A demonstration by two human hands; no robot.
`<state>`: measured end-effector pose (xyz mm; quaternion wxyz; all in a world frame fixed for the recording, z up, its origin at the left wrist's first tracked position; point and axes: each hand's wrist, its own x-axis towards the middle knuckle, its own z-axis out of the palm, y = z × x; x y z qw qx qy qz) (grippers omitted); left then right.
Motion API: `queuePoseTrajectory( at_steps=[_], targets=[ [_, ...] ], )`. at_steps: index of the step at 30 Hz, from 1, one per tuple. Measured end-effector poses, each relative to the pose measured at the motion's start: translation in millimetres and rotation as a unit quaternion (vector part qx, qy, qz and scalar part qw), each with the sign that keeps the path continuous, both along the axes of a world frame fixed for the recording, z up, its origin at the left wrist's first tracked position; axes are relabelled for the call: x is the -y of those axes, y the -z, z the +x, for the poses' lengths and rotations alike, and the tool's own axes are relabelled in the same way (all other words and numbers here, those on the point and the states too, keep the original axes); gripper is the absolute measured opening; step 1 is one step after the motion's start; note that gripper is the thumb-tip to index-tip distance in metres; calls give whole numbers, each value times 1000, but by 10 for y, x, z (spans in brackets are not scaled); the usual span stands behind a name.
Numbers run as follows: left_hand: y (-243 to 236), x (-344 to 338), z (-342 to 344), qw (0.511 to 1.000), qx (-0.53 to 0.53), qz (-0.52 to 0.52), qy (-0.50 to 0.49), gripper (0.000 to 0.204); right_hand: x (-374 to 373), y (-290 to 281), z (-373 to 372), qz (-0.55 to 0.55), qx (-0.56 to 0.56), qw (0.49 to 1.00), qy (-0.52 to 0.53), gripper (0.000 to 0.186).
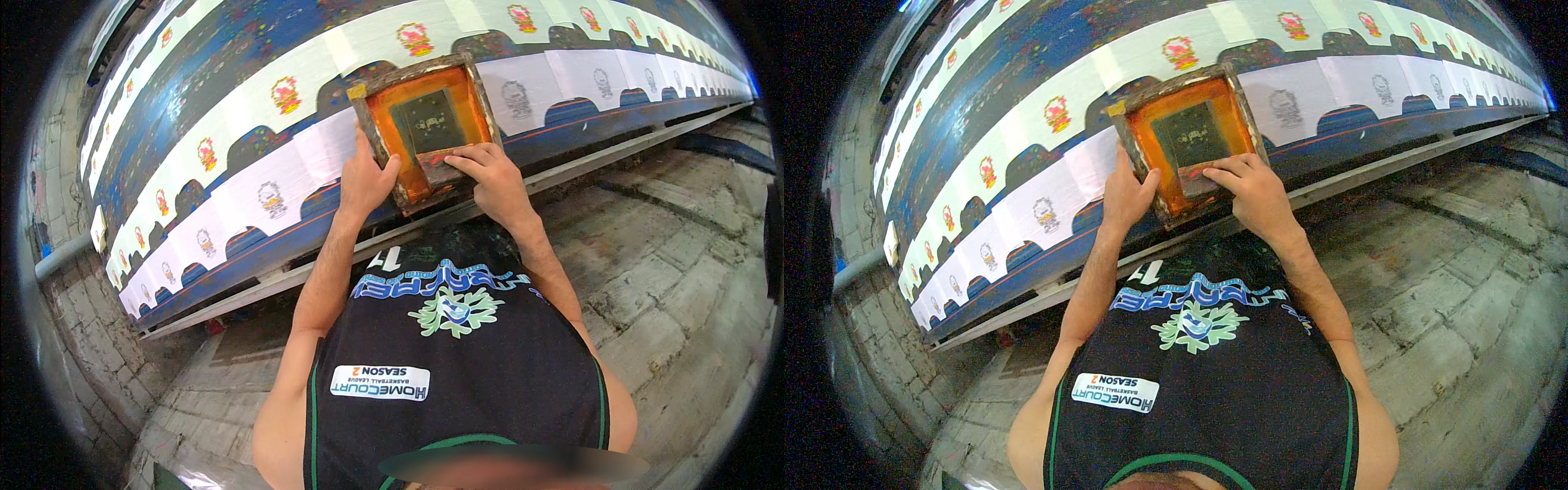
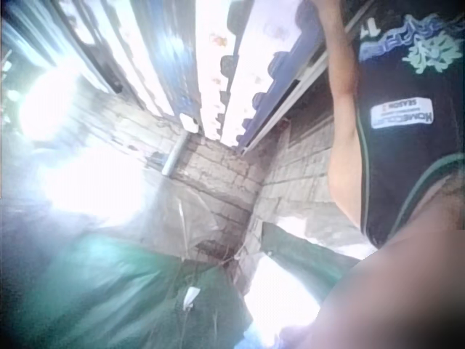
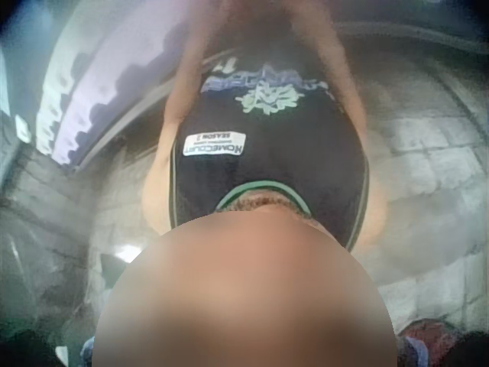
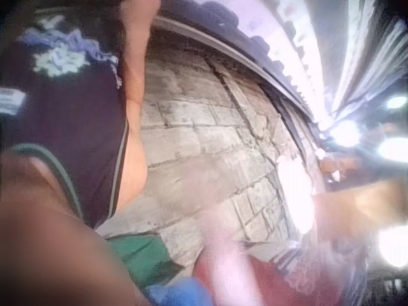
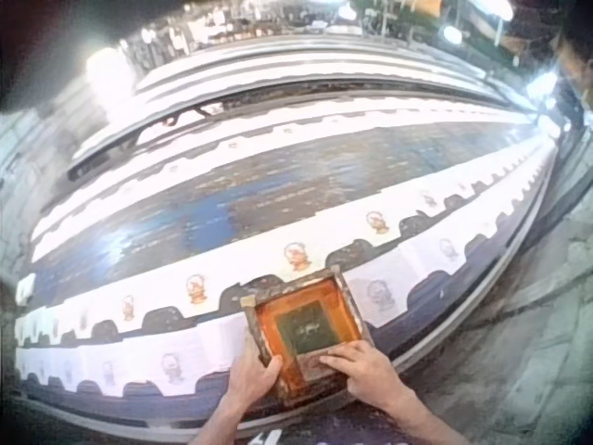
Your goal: The person holds a screen-printing frame and repeatedly rubs a dark block across the screen mesh to transfer orange ink onto a long sheet of printed paper. The person moves the frame along the paper and continues the rubbing motion across multiple sections.
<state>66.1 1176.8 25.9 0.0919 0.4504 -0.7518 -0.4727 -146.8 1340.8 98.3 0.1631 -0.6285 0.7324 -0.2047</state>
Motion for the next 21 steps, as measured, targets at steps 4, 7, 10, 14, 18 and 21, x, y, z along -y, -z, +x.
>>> queuePoseTrajectory(
  at_steps=[4,7,10,14,18,21],
  targets=[
    [15,-217,-797,1000,-14,10,-2,97,-254,-26,-718,0,-9,1000,16,51],
    [109,-408,-1325,1000,-14,11,-8,97,-416,33,-1230,4,-8,1000,18,53],
    [220,-561,-1635,1000,-4,21,-6,101,-527,82,-1587,0,-11,1000,7,45],
    [296,-640,-1712,998,-52,21,-23,100,-579,143,-1743,3,3,1000,-23,44],
    [284,-654,-1681,990,-22,126,-60,95,-550,151,-1766,14,7,999,-32,43],
    [313,-672,-1671,991,-51,112,-59,92,-546,109,-1789,13,17,999,-43,42]
  ],
)
